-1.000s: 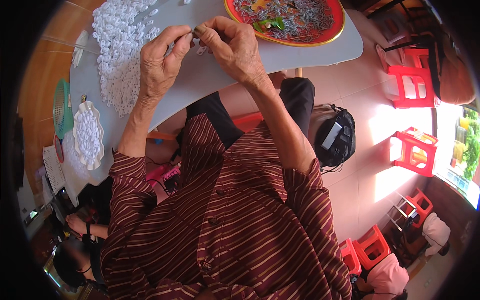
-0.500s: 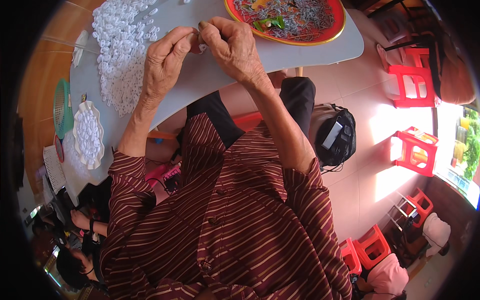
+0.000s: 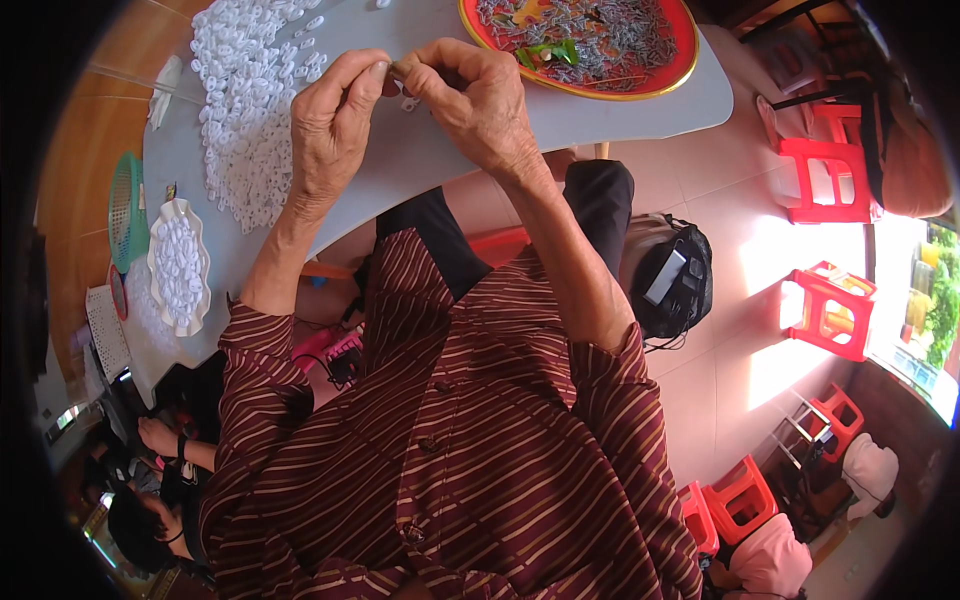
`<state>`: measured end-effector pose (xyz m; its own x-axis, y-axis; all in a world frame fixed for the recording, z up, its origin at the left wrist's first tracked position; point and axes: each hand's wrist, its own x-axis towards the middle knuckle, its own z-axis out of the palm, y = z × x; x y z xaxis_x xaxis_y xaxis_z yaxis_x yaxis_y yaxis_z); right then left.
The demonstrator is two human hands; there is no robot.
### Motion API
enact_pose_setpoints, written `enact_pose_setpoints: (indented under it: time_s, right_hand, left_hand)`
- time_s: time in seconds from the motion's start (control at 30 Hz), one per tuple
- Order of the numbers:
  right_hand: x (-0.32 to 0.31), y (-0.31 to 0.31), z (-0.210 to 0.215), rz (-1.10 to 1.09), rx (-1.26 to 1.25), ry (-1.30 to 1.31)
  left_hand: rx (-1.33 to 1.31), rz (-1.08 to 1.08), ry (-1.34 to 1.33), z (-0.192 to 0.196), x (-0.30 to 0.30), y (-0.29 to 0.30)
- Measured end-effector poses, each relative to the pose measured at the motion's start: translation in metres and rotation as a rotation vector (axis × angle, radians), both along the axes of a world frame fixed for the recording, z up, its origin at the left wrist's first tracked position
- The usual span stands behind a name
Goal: Manual assembly of small white plastic components by inserting metal pieces into them at a table.
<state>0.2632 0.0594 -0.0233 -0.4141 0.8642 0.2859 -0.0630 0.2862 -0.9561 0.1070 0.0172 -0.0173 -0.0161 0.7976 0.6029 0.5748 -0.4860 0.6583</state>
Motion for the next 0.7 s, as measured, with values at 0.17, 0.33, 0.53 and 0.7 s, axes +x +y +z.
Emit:
enact_pose_setpoints:
  time_s: [0.17, 0.33, 0.53, 0.7]
  right_hand:
    - [-0.0019, 0.002, -0.0026, 0.027, -0.001, 0.014]
    - [-0.002, 0.0021, -0.0048, 0.022, 0.026, 0.021]
    - [-0.0023, 0.0022, -0.0068, 0.001, 0.076, 0.033]
    - [-0.0024, 0.0023, -0.0069, 0.008, 0.054, 0.097]
  left_hand:
    - [0.089, 0.029, 0.057, 0.0006, 0.0007, 0.0021]
    - [0.128, 0.032, 0.1, 0.0019, 0.0006, 0.0015]
    - [0.027, -0.025, 0.085, 0.0062, -0.0043, 0.0006]
    - [-0.198, -0.048, -0.016, 0.0079, -0.0072, -0.0017]
